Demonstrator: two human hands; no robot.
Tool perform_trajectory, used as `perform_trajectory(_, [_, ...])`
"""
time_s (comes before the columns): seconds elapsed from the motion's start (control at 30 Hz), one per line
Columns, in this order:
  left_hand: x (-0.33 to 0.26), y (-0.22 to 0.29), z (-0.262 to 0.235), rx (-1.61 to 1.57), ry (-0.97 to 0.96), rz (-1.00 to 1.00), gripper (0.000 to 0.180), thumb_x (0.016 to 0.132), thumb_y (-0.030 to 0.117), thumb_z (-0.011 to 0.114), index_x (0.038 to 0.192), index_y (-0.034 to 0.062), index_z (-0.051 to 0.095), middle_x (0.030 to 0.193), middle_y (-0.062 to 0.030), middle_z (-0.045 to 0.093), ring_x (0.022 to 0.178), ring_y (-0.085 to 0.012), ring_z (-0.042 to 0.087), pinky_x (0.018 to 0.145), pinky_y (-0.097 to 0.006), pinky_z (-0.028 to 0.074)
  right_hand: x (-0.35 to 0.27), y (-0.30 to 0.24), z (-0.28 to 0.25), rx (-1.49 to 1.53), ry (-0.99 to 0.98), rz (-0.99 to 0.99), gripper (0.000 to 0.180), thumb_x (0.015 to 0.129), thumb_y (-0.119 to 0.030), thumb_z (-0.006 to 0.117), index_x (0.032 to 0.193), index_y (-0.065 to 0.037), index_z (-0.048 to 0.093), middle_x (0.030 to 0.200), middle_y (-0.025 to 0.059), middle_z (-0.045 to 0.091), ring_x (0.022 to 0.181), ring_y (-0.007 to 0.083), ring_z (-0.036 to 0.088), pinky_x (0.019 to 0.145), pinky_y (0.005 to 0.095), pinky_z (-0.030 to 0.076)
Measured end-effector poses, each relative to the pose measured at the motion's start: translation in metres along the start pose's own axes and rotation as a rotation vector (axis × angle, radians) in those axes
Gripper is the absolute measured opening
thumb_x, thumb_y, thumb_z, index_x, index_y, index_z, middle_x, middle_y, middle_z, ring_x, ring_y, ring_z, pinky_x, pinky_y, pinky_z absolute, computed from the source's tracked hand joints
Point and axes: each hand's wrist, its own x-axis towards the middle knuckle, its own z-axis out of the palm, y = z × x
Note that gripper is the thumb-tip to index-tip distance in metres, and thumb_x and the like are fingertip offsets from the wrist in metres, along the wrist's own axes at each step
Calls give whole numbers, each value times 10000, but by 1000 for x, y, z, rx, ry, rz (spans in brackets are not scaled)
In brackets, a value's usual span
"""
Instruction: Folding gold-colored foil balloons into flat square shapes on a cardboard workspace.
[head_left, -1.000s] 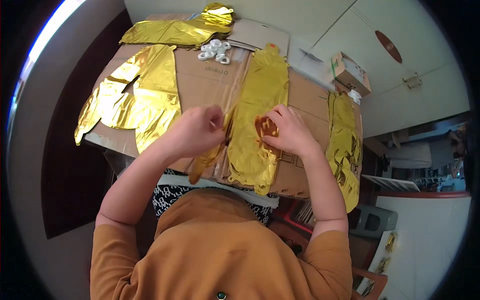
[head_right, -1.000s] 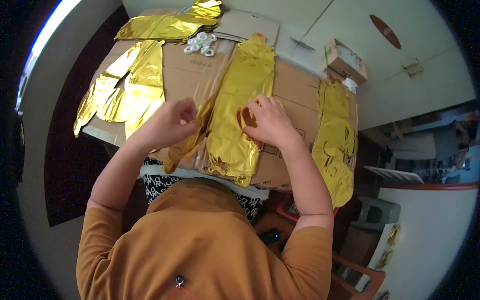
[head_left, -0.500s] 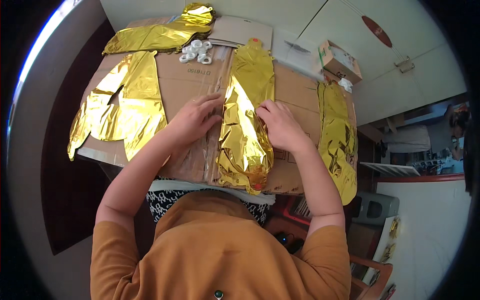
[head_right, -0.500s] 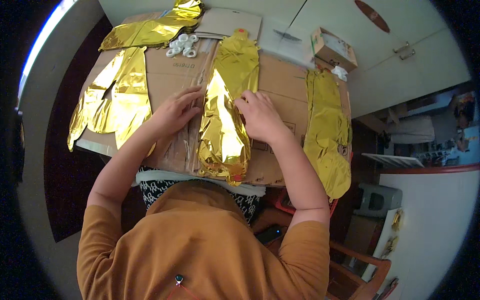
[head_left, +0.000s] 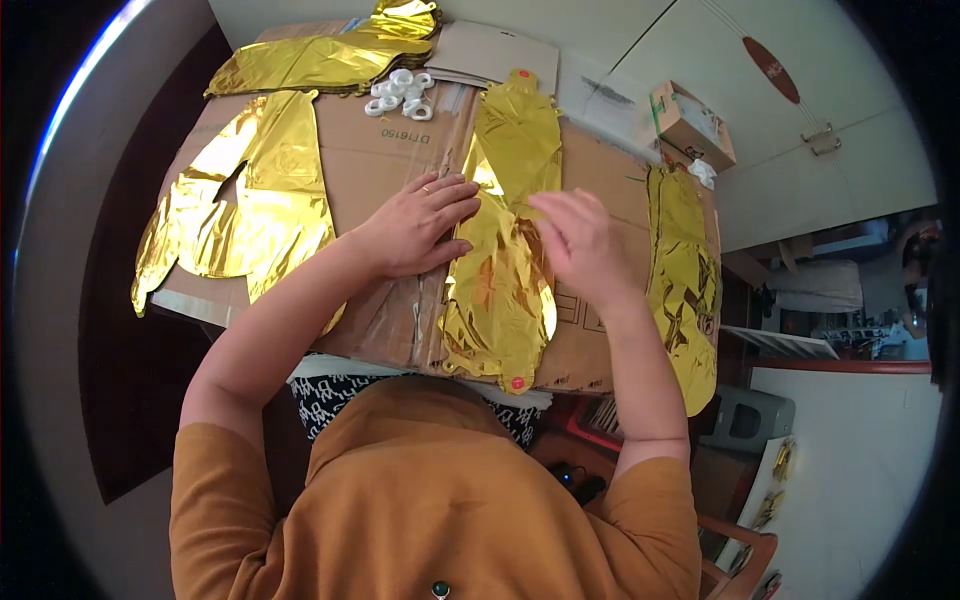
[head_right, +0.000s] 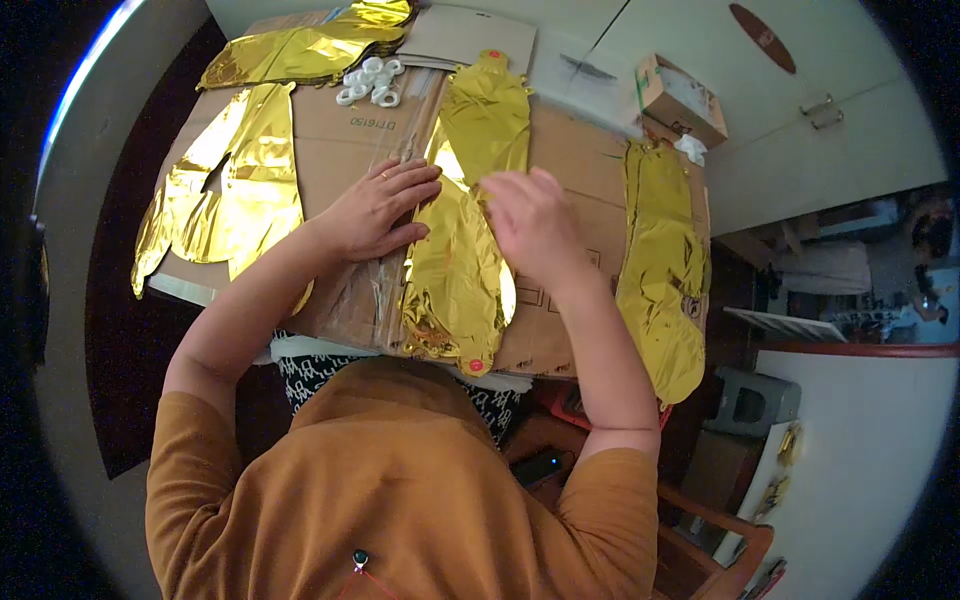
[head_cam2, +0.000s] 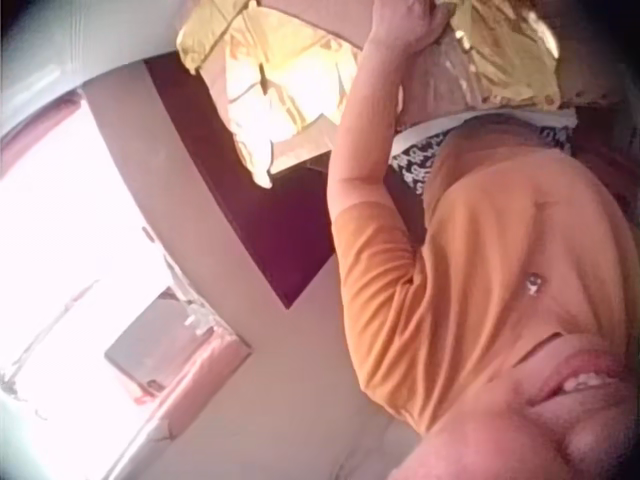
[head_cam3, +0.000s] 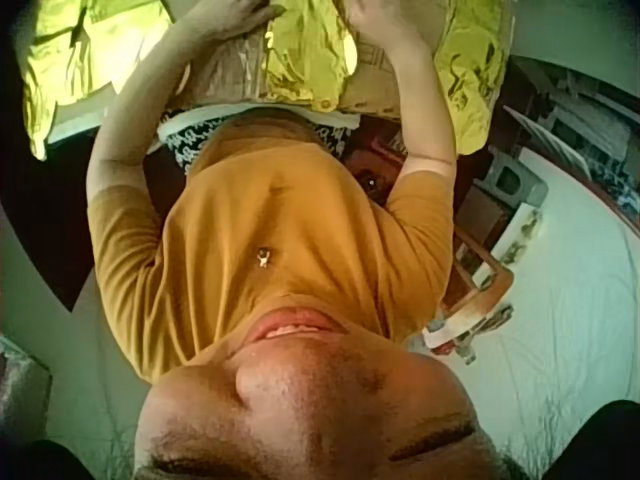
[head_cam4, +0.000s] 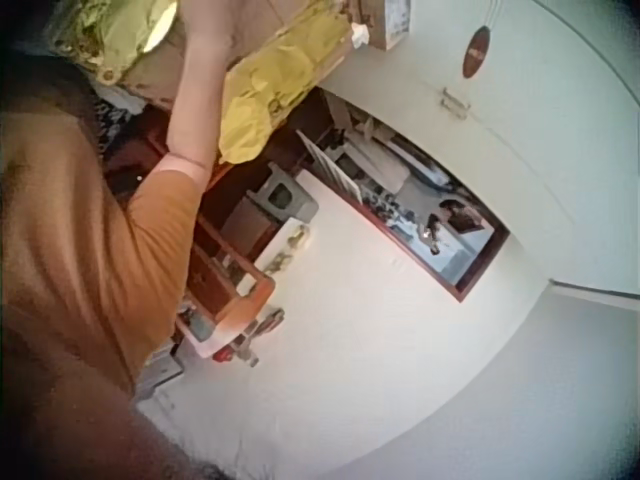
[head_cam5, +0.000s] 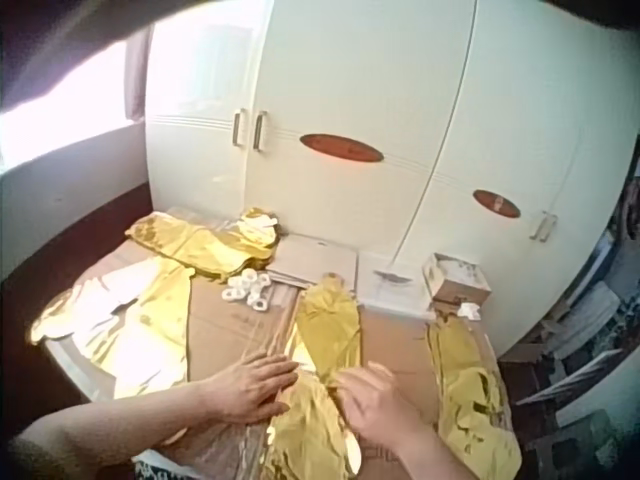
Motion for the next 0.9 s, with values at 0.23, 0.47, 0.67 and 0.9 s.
perform_trajectory(0.23, [5,-8,-3,-71,29,53,438,969,222,619,1351,14,565,1454,-196,528,1349,-379,494,1148,-493,360,-24,-67,54,65,-128,-104,424,809,-230,784,1183,-60,679,1235,138,636,1055,327,623,930,445,488])
perform_trajectory(0.47, [27,-30,-4,-70,83,65,307,957,209,642,1202,24,649,1299,-122,642,1196,-310,608,1086,-439,430,-28,-73,58,-54,-195,-105,491,808,-297,781,1227,-68,664,1273,127,609,1102,301,563,925,425,479])
perform_trajectory(0.67, [47,-69,0,80,113,153,339,943,243,661,1201,23,672,1282,-113,670,1210,-313,611,1134,-471,415,-27,-71,61,-62,-145,-165,492,825,-336,766,1212,-46,676,1247,144,629,1032,281,563,860,408,454])
perform_trajectory(0.9, [52,-81,1,149,64,82,479,945,369,662,1287,34,655,1385,-127,629,1365,-293,509,1223,-481,299,-31,-74,59,-63,-199,-117,510,841,-334,762,1264,-68,663,1314,143,622,1116,310,577,920,435,477])
